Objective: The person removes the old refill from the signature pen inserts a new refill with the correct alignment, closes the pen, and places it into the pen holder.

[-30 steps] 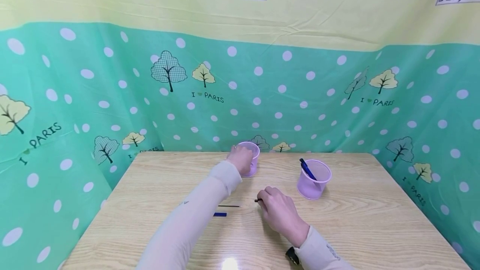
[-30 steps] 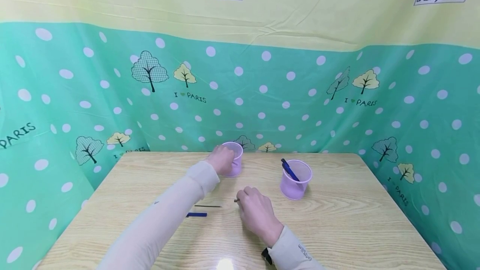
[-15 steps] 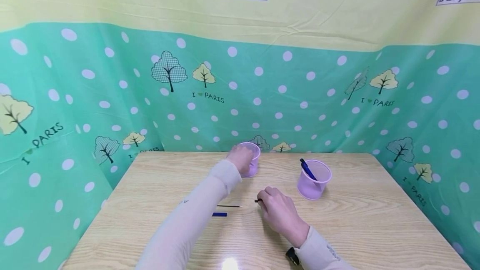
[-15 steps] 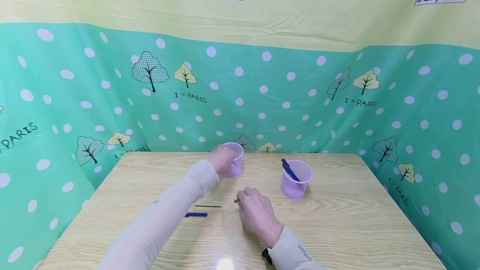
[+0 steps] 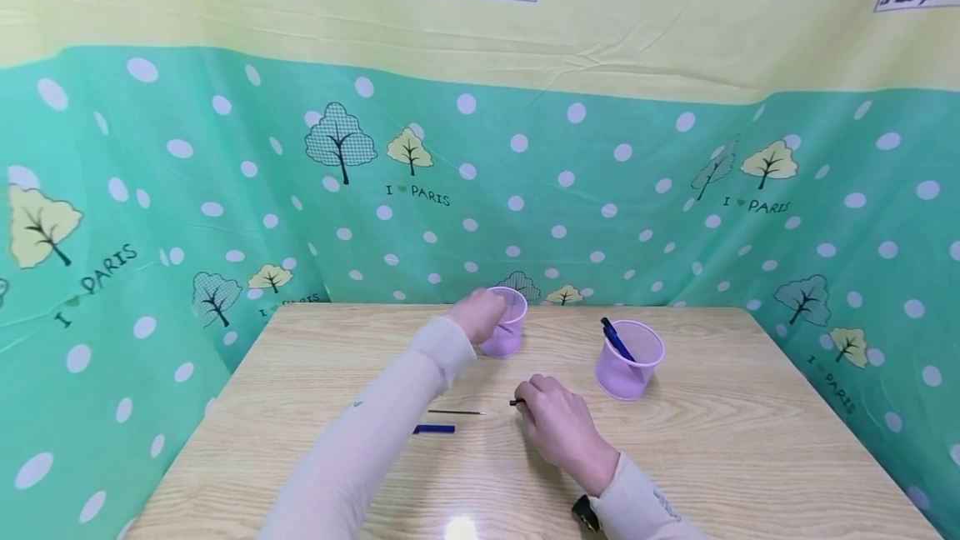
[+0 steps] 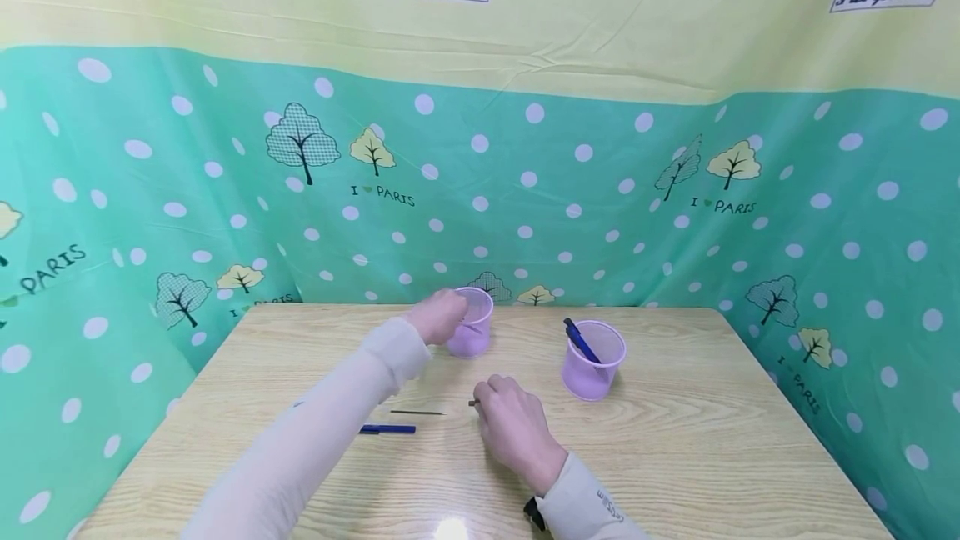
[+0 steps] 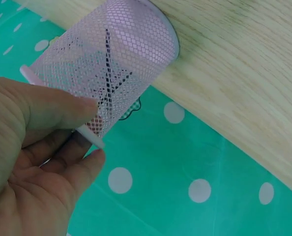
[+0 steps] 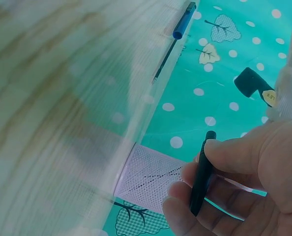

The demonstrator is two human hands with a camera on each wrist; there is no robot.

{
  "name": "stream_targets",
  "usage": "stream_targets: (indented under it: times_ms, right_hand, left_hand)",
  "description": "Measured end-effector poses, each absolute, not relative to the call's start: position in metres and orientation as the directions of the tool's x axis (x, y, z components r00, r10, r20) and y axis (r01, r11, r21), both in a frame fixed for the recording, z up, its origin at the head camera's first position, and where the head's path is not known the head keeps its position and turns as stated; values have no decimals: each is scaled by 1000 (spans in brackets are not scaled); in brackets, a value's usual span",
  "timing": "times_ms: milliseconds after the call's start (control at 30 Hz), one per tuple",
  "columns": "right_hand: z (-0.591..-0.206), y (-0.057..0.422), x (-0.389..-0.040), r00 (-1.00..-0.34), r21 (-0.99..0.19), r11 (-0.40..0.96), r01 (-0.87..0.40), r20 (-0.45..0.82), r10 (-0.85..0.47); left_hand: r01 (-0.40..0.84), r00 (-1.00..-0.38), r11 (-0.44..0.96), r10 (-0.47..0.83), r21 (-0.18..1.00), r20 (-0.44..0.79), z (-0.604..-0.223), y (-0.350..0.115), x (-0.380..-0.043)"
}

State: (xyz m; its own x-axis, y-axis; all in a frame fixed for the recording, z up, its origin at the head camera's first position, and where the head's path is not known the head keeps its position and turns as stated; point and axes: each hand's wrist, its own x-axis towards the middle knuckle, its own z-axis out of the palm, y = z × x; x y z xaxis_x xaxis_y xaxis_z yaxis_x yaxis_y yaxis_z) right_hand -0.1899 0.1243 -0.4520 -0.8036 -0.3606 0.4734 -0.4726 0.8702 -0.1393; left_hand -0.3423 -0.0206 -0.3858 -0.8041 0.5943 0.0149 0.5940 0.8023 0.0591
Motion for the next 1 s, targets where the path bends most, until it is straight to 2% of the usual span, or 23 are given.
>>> stream_targets:
  times_ms: [233,533,1000]
  right_hand:
    - [-453,124,-192,-807,-140,873,-467,471,-356]
    - [-453,124,-192,-807,-137,874,-466,472,-356]
    - [-452,125,-193,-814,-145,873,-466,458,-358]
  left_hand:
    - [585,-808,797,589,151,17,-382,-26,-343]
    - [648,-761,756,646,94,50,-379,-30,-344]
    - [683,-728,727,673,62,132,-384,-35,-345]
